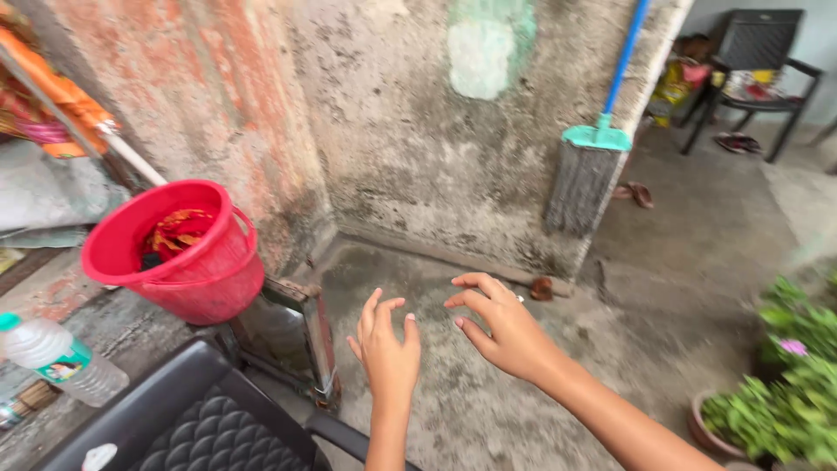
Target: Hand washing and hanging clothes to dry on an outdoor balcony.
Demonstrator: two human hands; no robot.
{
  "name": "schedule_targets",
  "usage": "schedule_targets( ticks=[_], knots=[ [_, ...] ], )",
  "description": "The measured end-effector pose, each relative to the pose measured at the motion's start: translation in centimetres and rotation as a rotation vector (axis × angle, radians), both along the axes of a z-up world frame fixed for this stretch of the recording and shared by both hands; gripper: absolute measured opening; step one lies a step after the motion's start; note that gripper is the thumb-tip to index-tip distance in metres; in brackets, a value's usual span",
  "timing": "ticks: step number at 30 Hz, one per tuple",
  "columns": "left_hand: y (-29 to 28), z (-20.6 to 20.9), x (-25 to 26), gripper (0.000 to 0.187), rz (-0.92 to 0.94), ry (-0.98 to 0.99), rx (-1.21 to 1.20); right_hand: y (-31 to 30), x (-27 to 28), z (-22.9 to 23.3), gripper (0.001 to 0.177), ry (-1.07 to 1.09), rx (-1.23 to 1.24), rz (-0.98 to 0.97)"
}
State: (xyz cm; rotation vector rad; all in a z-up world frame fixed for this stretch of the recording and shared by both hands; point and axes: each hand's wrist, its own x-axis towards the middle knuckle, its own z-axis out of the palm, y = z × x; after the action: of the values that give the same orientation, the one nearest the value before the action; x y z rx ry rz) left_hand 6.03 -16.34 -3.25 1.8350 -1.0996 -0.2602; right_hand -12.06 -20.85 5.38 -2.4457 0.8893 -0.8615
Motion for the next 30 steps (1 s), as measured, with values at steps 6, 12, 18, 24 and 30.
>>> schedule_targets(
  ticks=[6, 12, 18, 24, 30],
  knots=[
    [-3.5, 0.0, 3.4, 0.027, 0.104, 0.004, 0.000, -5.5, 4.3, -0.4, 0.023, -0.024, 0.065, 0.113],
    [-4.7, -0.1, 6.2, 0.026, 0.283, 0.005, 0.059, -10.2, 8.9, -1.8, 0.022, -0.057, 0.101, 0.278],
    [-7.6, -1.4, 8.8, 0.024, 0.495, 0.024, 0.079, -16.3, 13.9, -2.6, 0.019, -0.040, 0.185, 0.472],
    [-11.2, -2.2, 10.7, 0.031, 0.671, 0.043, 0.149, -22.9, 19.2, -3.5, 0.021, -0.099, 0.175, 0.692],
    [-11.7, -1.8, 12.1, 0.027, 0.758, 0.015, 0.055, -26.3, 24.2, -3.0, 0.020, -0.155, 0.203, 0.817]
  ],
)
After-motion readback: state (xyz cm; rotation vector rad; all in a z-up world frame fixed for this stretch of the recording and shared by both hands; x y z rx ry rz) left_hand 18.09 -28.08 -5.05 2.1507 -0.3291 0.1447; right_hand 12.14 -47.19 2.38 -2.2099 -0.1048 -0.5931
